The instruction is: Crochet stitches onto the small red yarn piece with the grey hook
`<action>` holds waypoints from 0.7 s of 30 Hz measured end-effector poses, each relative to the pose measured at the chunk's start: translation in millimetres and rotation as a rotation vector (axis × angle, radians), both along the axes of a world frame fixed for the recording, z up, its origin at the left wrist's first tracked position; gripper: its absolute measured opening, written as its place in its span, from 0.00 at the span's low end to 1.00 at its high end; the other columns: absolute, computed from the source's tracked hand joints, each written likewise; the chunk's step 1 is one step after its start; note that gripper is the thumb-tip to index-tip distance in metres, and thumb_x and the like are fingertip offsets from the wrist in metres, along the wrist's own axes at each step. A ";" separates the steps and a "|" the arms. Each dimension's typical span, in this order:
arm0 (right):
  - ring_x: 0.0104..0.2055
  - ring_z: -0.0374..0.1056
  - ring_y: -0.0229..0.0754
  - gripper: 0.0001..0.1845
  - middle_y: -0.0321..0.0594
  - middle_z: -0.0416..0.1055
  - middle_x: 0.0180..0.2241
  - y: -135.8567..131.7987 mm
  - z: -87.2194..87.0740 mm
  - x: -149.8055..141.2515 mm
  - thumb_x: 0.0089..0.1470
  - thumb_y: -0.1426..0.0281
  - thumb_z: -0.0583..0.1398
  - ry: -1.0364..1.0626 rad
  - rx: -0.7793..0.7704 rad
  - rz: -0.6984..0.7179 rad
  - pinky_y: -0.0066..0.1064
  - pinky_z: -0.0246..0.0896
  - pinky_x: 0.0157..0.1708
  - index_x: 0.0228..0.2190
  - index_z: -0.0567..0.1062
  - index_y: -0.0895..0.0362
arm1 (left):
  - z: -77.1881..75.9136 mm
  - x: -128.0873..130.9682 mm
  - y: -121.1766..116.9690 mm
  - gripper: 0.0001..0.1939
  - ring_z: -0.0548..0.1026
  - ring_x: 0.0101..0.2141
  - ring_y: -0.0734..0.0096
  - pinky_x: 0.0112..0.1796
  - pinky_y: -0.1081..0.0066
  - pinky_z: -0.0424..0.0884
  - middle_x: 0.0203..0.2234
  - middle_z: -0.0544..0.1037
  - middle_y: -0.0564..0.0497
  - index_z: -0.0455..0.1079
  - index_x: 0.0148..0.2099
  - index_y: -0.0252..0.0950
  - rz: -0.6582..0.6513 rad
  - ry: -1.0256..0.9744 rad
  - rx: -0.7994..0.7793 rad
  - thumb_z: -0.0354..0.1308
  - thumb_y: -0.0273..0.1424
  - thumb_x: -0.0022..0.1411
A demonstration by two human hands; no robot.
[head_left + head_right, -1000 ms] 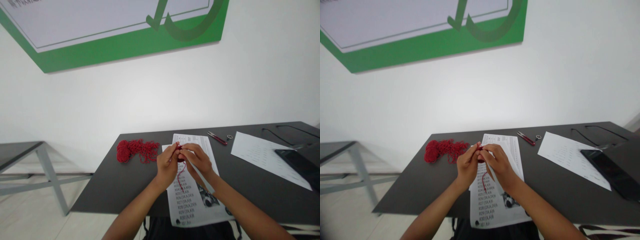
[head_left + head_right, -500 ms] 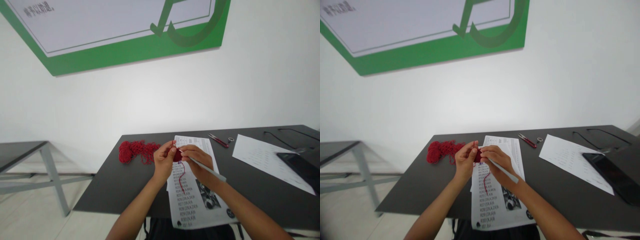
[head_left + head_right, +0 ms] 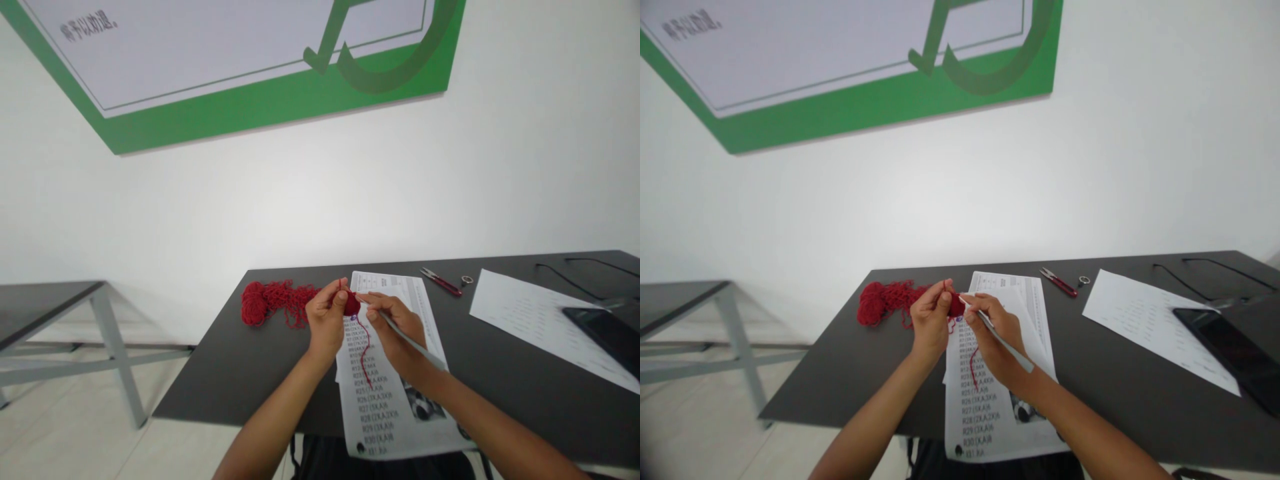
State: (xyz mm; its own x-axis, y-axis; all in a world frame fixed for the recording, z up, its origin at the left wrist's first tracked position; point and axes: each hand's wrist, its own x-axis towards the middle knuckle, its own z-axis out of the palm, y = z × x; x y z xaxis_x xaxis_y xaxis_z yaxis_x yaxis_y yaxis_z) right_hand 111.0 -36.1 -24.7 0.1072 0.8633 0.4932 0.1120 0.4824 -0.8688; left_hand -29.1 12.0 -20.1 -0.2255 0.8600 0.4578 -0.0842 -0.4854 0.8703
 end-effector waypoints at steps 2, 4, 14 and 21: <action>0.52 0.76 0.49 0.11 0.42 0.81 0.49 -0.3 3.0 0.1 0.60 0.57 0.63 0.149 -0.059 0.076 0.43 0.69 0.54 0.40 0.79 0.49 | -0.6 -1.7 1.1 0.18 0.82 0.37 0.61 0.42 0.63 0.78 0.36 0.85 0.44 0.82 0.43 0.34 0.009 0.034 0.014 0.68 0.43 0.58; 0.47 0.78 0.48 0.10 0.41 0.83 0.46 2.1 8.6 1.7 0.60 0.57 0.64 0.314 -0.119 0.208 0.42 0.71 0.51 0.36 0.79 0.50 | -0.6 -2.6 1.4 0.18 0.83 0.37 0.61 0.41 0.64 0.78 0.36 0.86 0.44 0.82 0.43 0.33 0.021 0.050 0.037 0.67 0.43 0.58; 0.34 0.74 0.37 0.14 0.33 0.79 0.30 24.6 10.0 3.4 0.53 0.54 0.69 0.705 -0.124 0.381 0.29 0.72 0.39 0.27 0.80 0.50 | 7.0 4.9 -17.4 0.12 0.82 0.31 0.69 0.34 0.72 0.78 0.34 0.85 0.49 0.82 0.46 0.38 0.019 0.321 0.196 0.68 0.32 0.59; 0.43 0.73 0.44 0.07 0.39 0.77 0.39 15.7 6.5 10.0 0.62 0.62 0.63 0.139 0.244 0.118 0.36 0.71 0.43 0.37 0.83 0.47 | 5.8 2.0 -22.7 0.13 0.80 0.31 0.71 0.35 0.73 0.77 0.32 0.83 0.50 0.80 0.50 0.40 0.118 0.507 0.401 0.64 0.30 0.64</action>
